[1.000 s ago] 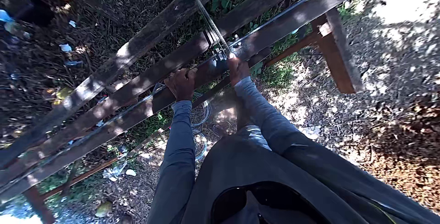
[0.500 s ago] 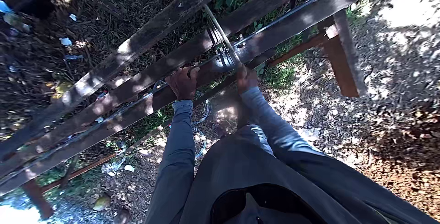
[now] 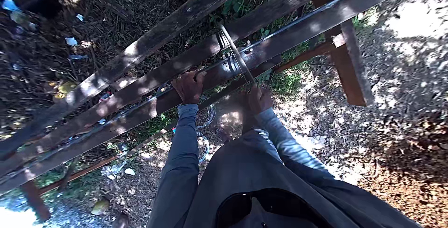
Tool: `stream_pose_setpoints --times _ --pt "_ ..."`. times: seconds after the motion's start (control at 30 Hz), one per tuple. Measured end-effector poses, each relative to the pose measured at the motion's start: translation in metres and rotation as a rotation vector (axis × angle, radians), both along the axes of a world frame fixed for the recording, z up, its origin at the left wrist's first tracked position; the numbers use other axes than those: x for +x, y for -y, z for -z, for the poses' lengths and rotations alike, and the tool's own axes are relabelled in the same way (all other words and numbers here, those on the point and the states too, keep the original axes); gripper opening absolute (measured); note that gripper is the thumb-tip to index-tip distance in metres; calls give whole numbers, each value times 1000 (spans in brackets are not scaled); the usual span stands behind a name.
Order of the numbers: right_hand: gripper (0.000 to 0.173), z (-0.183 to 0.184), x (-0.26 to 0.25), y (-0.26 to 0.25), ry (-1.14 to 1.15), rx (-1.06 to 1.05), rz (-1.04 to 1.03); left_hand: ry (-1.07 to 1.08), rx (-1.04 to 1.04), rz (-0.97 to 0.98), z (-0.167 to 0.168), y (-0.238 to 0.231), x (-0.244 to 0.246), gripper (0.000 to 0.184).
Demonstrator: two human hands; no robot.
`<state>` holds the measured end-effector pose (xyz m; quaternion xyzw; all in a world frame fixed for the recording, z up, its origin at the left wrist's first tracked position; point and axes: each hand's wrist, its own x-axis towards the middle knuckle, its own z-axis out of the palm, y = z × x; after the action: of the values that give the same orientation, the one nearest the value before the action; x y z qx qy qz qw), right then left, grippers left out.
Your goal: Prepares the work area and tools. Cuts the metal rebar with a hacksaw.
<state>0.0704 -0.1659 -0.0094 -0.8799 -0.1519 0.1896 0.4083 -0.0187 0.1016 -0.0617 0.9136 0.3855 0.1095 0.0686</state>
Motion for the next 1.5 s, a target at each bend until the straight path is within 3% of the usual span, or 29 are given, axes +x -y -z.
stream_pose_setpoints --times 0.1,0.17,0.27,0.37,0.43,0.53,0.63,0.73,0.93,1.0,1.13,1.27,1.4,1.5 --pt "68 4 50 -69 18 26 -15 -7 -1 -18 -2 2 -1 59" --pt "71 6 53 -74 72 61 -28 -1 20 -19 -2 2 -2 58" --pt "75 10 18 -26 78 64 -38 -3 28 -14 -2 1 1 60" --pt "79 32 -34 53 80 112 -9 -6 -7 -6 -2 2 -1 58" --pt "77 25 -47 72 92 124 5 -15 -29 -3 -3 0 -1 58" --pt "73 -4 -19 26 12 7 12 -25 -19 -6 -3 -2 1 61" --pt "69 1 35 -49 25 19 31 -35 -22 -11 -1 -1 0 61" --pt "72 4 49 -65 38 88 15 -20 1 0 -2 -2 0 61" --pt "80 34 -32 57 53 159 27 -57 -2 28 2 1 -3 59" --pt "76 29 -47 77 46 188 48 -60 -7 26 3 1 -4 59" --pt "68 -9 -3 1 12 6 25 -15 10 6 -2 1 0 57" --pt "72 0 51 -75 53 21 11 -8 40 -13 -3 1 1 56" --pt "68 7 50 -77 78 93 21 -3 55 -3 -1 0 0 57" --pt "78 7 35 -56 68 84 5 2 49 -8 -3 0 -1 58"
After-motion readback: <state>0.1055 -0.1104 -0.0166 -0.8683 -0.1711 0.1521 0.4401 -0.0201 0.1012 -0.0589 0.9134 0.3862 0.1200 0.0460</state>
